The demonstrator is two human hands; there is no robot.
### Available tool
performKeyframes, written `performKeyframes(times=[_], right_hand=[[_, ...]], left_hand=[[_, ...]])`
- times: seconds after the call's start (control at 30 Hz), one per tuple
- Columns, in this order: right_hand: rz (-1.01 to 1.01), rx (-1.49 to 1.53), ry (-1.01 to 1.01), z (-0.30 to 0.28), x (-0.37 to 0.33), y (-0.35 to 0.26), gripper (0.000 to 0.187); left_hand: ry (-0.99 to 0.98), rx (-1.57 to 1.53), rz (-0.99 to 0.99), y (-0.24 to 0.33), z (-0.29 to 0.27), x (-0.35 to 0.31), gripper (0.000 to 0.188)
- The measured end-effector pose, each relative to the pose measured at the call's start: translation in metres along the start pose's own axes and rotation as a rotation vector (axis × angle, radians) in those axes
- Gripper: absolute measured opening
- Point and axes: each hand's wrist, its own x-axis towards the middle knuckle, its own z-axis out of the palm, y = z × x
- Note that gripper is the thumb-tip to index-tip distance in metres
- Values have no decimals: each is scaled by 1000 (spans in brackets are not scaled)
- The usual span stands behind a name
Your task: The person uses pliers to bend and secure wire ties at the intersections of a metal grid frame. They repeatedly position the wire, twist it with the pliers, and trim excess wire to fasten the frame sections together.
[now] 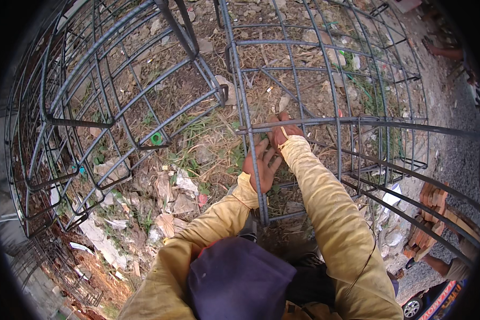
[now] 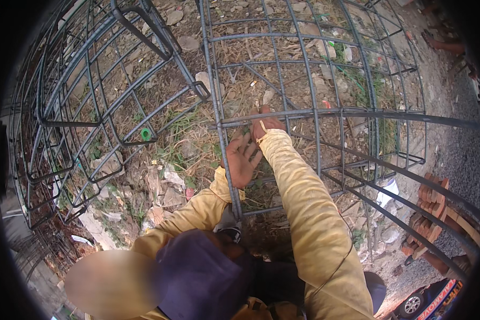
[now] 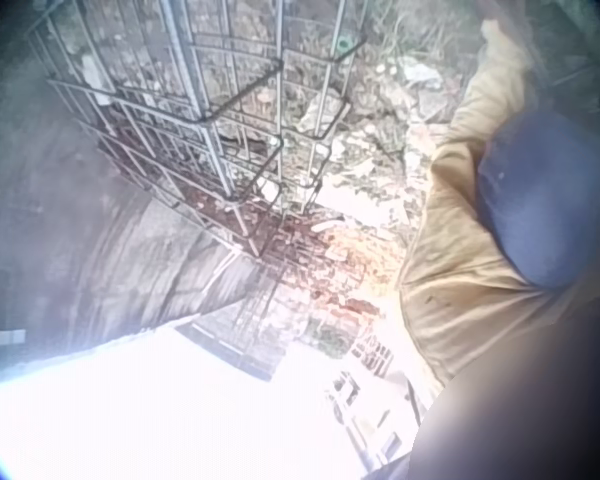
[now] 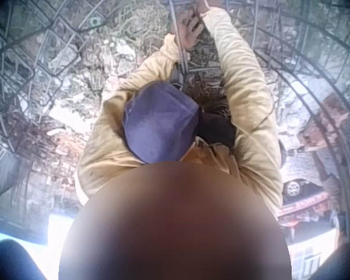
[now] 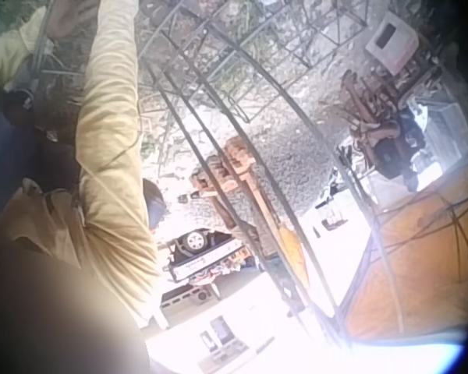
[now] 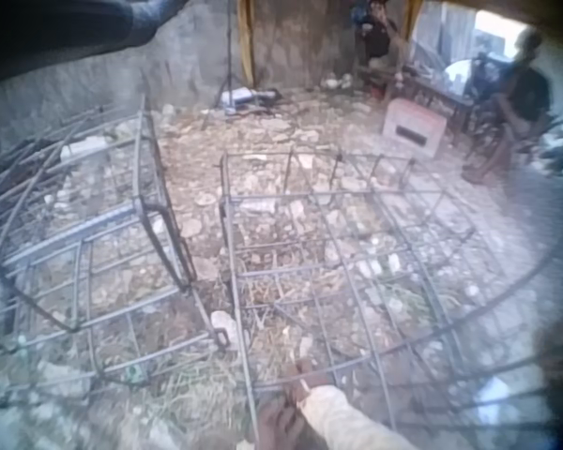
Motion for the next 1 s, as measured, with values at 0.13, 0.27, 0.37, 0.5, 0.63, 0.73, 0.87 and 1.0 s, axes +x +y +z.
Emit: performKeyframes(times=[0.13, 0.27, 0.37, 0.5, 0.63, 0.73, 0.87, 1.0], right_hand=[[-66, 7, 35, -1, 0, 4, 29], [-184, 20, 70, 17, 11, 24, 30], [-267, -58, 120, 60, 39, 63, 30], [-109, 105, 124, 21, 10, 14, 28], [-62, 24, 111, 5, 0, 3, 30], [-44, -55, 46, 9, 6, 4, 33], [-46, -110, 70, 11, 4, 2, 35], [-6, -158, 158, 24, 8, 3, 39]], left_hand=[[26, 13, -33, -3, -10, 6, 63], [17, 42, -121, -1, -7, 10, 64], [-28, 57, -143, -7, -4, 20, 66], [29, -29, -129, -7, -18, 25, 68], [90, -72, -115, -12, -19, 32, 62], [49, -83, -53, -14, -19, 36, 58], [4, -30, 6, -13, -13, 29, 55], [-20, -26, 9, -10, 0, 19, 59]])
